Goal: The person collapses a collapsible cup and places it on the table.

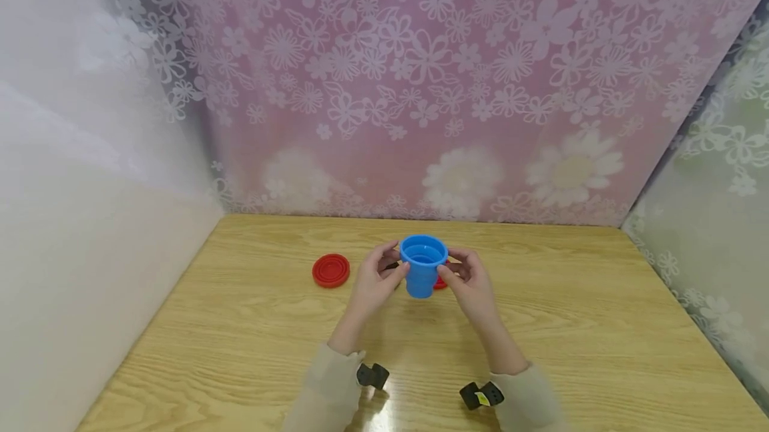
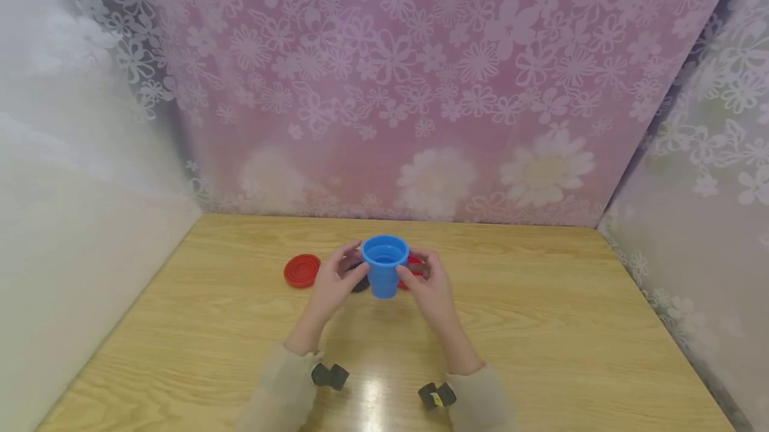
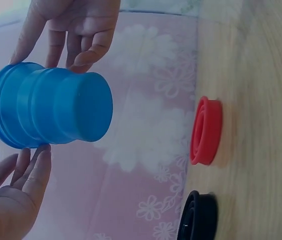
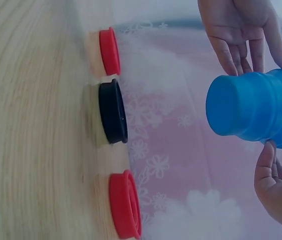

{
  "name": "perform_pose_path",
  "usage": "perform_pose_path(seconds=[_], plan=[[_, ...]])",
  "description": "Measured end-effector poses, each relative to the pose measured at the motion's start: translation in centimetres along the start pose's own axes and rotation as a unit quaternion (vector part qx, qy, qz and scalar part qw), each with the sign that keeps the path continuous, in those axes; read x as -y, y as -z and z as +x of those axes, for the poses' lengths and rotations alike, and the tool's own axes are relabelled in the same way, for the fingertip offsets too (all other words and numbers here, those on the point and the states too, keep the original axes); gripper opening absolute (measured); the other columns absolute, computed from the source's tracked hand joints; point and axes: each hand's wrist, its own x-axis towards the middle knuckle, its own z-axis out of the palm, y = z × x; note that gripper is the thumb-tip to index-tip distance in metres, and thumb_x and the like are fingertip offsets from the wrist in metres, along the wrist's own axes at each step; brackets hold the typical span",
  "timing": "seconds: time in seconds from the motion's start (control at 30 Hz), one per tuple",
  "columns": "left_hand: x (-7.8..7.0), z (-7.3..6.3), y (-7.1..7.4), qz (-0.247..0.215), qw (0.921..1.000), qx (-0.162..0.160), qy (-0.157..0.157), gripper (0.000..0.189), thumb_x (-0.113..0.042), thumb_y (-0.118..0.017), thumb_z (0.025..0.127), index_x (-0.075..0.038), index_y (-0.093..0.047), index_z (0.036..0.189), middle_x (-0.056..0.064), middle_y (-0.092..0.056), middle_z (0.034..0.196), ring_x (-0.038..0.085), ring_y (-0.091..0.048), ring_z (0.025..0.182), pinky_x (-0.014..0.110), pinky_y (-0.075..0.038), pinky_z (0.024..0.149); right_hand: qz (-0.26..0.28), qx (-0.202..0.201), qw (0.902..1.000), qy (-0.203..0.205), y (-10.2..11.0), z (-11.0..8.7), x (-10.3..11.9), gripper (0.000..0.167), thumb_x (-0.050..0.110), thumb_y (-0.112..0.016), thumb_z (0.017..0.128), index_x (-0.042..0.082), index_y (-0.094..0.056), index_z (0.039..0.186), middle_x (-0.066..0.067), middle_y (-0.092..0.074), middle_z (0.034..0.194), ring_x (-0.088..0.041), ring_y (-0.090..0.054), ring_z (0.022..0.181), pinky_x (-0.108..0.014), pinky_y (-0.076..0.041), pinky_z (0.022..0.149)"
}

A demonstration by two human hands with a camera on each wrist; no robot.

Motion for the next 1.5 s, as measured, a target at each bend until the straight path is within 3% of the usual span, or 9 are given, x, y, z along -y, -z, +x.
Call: perform_pose_path(seconds=[0.13, 0.27, 0.53, 0.73, 0.93, 1.03, 1.17, 1.33, 1.5], plan=[[-0.2, -0.1, 0.7, -0.023, 0.9997, -0.002, 0.003, 0.042, 0.000, -0.057, 0.084, 0.011, -0.041, 0.122, 0.025, -0.047, 0.111, 0.037, -0.049, 0.106, 0.041, -0.043, 0.086, -0.005, 0.002, 0.9999, -0.014, -0.6, 0.1, 0.5, 0.036, 0.011, -0.061, 0.084, -0.002, -0.046, 0.114, -0.015, -0.048, 0.117, -0.025, -0.053, 0.092, -0.022, -0.048, 0.073], [-0.1, 0.1, 1.2, -0.040, 0.9990, 0.006, -0.017, 0.039, 0.001, -0.056, 0.085, 0.011, -0.043, 0.120, 0.025, -0.043, 0.116, 0.038, -0.050, 0.105, 0.037, -0.045, 0.084, 0.001, 0.004, 0.9998, -0.018, -0.9, 0.4, 0.9, 0.036, 0.013, -0.061, 0.084, -0.002, -0.046, 0.112, -0.014, -0.048, 0.118, -0.024, -0.054, 0.091, -0.022, -0.048, 0.073], [0.0, 0.0, 1.6, -0.025, 0.9986, 0.001, -0.046, 0.032, 0.001, -0.057, 0.084, 0.011, -0.051, 0.114, 0.024, -0.046, 0.110, 0.037, -0.055, 0.097, 0.037, -0.048, 0.080, 0.027, 0.023, 0.9994, -0.003, -1.0, 0.7, 0.7, 0.036, 0.009, -0.059, 0.085, -0.003, -0.044, 0.115, -0.014, -0.047, 0.119, -0.011, -0.056, 0.081, -0.021, -0.048, 0.071], [0.1, -0.1, 1.9, -0.017, 0.9974, -0.005, -0.069, 0.024, 0.002, -0.055, 0.085, 0.012, -0.055, 0.107, 0.026, -0.049, 0.108, 0.039, -0.057, 0.090, 0.042, -0.049, 0.074, 0.020, 0.023, 0.9995, 0.004, -0.9, 0.8, 0.8, 0.033, 0.011, -0.059, 0.085, -0.003, -0.051, 0.114, -0.012, -0.050, 0.110, -0.013, -0.057, 0.077, -0.024, -0.049, 0.069], [0.3, -0.1, 1.8, -0.028, 0.9981, -0.001, -0.055, 0.019, 0.001, -0.053, 0.086, 0.012, -0.058, 0.101, 0.024, -0.051, 0.104, 0.041, -0.058, 0.080, 0.043, -0.051, 0.066, 0.033, 0.013, 0.9993, 0.007, -0.7, 0.6, 1.0, 0.017, 0.010, -0.057, 0.087, 0.000, -0.059, 0.101, -0.010, -0.056, 0.106, -0.014, -0.059, 0.069, -0.027, -0.051, 0.061], [0.1, -0.2, 1.7, -0.021, 0.9992, 0.002, -0.033, 0.018, -0.002, -0.053, 0.087, 0.011, -0.059, 0.098, 0.021, -0.055, 0.099, 0.039, -0.059, 0.077, 0.038, -0.052, 0.064, 0.045, 0.011, 0.9989, 0.011, -0.6, 0.5, 1.0, 0.010, 0.008, -0.054, 0.088, 0.001, -0.059, 0.092, -0.007, -0.059, 0.090, -0.014, -0.056, 0.058, -0.029, -0.050, 0.054], [-0.2, -0.3, 1.5, 0.005, 0.9998, -0.001, -0.017, 0.018, -0.006, -0.053, 0.088, 0.008, -0.061, 0.095, 0.018, -0.059, 0.090, 0.032, -0.061, 0.074, 0.036, -0.052, 0.064, 0.055, 0.012, 0.9984, 0.001, -0.5, 0.5, 1.0, 0.014, 0.009, -0.052, 0.089, -0.005, -0.055, 0.086, -0.005, -0.053, 0.068, -0.012, -0.050, 0.050, -0.027, -0.048, 0.049], [-0.2, -0.3, 1.2, 0.055, 0.9979, -0.014, -0.031, 0.016, -0.007, -0.052, 0.089, 0.006, -0.060, 0.091, 0.016, -0.060, 0.087, 0.024, -0.056, 0.077, 0.030, -0.048, 0.068, 0.075, 0.019, 0.9969, -0.013, -0.6, 0.4, 1.0, 0.017, 0.010, -0.051, 0.090, -0.004, -0.053, 0.083, -0.006, -0.047, 0.061, -0.011, -0.047, 0.048, -0.021, -0.045, 0.045], [0.2, -0.3, 1.0, 0.024, 0.9996, -0.010, -0.007, 0.017, -0.009, -0.048, 0.091, 0.005, -0.057, 0.095, 0.013, -0.057, 0.089, 0.020, -0.052, 0.082, 0.028, -0.045, 0.073, 0.106, 0.029, 0.9937, -0.024, -0.7, 0.3, 0.9, 0.018, 0.015, -0.048, 0.092, 0.003, -0.054, 0.080, -0.006, -0.044, 0.062, -0.011, -0.045, 0.047, -0.020, -0.043, 0.045]])
